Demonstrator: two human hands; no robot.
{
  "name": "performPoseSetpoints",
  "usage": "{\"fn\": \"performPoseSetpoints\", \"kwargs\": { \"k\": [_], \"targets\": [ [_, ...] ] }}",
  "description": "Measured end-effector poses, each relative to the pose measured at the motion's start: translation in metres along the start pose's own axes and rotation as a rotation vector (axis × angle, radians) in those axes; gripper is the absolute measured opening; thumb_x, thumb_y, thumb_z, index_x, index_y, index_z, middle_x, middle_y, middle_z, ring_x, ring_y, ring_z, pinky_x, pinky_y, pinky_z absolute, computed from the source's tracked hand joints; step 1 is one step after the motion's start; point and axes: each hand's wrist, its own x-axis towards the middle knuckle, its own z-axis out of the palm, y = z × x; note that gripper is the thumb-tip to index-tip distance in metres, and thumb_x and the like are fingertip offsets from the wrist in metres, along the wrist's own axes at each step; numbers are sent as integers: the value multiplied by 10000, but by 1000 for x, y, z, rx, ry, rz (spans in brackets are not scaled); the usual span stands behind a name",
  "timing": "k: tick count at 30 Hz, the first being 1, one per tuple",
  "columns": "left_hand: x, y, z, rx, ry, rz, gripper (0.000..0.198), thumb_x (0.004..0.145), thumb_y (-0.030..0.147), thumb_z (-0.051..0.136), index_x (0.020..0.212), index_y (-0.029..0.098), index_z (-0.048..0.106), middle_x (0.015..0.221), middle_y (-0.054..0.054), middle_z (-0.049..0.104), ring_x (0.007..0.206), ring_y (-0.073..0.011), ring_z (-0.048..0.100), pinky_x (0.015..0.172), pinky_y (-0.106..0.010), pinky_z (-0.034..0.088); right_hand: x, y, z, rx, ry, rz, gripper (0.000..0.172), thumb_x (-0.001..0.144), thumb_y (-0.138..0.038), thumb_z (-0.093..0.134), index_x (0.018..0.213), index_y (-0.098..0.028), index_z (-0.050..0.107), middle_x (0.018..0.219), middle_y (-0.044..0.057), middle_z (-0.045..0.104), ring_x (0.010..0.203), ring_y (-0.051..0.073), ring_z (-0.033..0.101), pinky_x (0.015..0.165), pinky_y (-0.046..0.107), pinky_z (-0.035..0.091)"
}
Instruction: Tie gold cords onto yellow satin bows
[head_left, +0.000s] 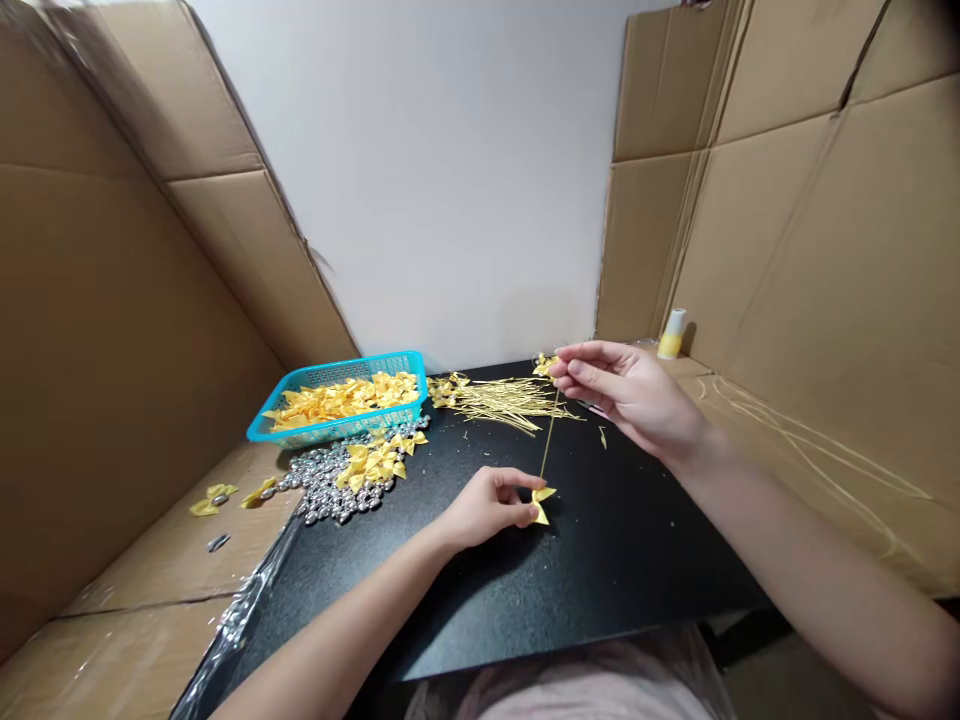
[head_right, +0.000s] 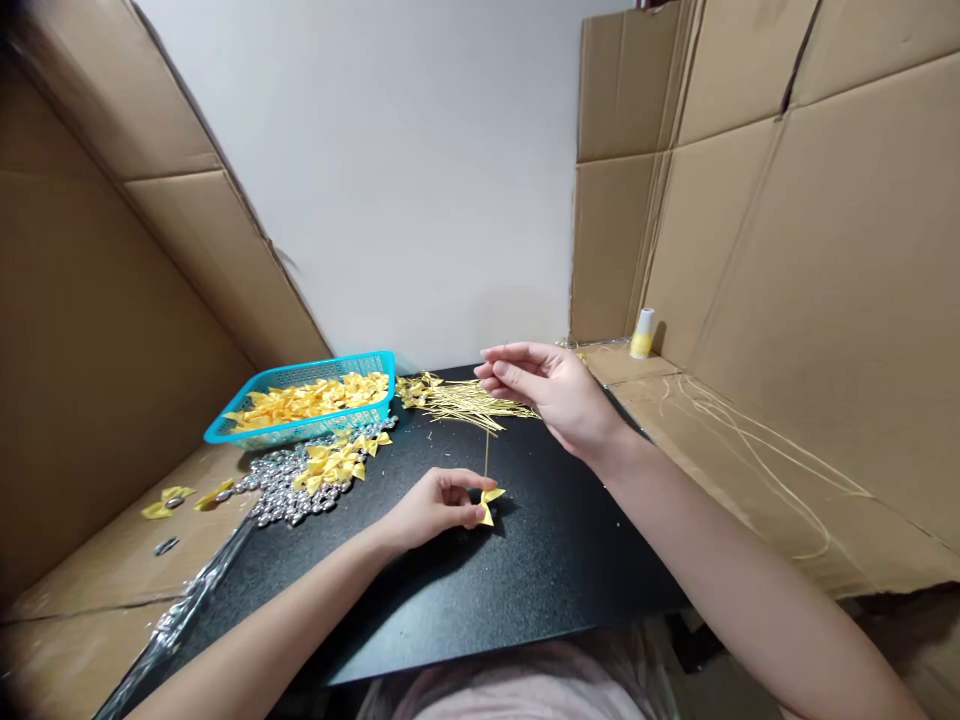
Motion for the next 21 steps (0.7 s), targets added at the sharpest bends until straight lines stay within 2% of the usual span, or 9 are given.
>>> {"fn": "performPoseSetpoints", "kwargs": {
  "k": [7,11,15,19,21],
  "targets": [
    [0,-8,2,34,-4,14,449,683,300,735,1084,100,698,572,-4,636,476,-94,494,499,-214,341,4,9,-7,40,59,18,238,621,-316,846,822,-238,744,789,-22,748,680,83,682,703,209,577],
    [1,-9,3,87,15,38,424,684,298,728,1056,94,710,562,3,612,463,-90,464,478,-211,322,5,12,-8,38,46,1,241,622,-344,845,812,-236,742,765,-16,754,652,85,689,661,195,580],
    [0,-7,6,148,43,72,374,695,269,700,1030,106,723,676,-25,653,492,-89,481,470,-201,339,3,9,-11,8,69,5,270,600,-354,856,807,-225,741,720,-15,743,618,90,683,641,205,580],
    [-3,-4,8,229,63,103,341,704,225,671,1024,120,728,660,-21,653,482,-90,483,455,-191,346,1,11,-12,-21,81,-18,253,612,-363,849,801,-237,739,713,-21,739,620,92,685,660,213,585],
    [-5,-1,7,272,90,134,334,694,187,657,1016,137,732,814,-52,691,514,-89,501,484,-199,381,1,17,-13,-1,72,-14,262,607,-356,856,806,-231,740,727,-16,746,640,96,695,681,217,591]
  ]
}}
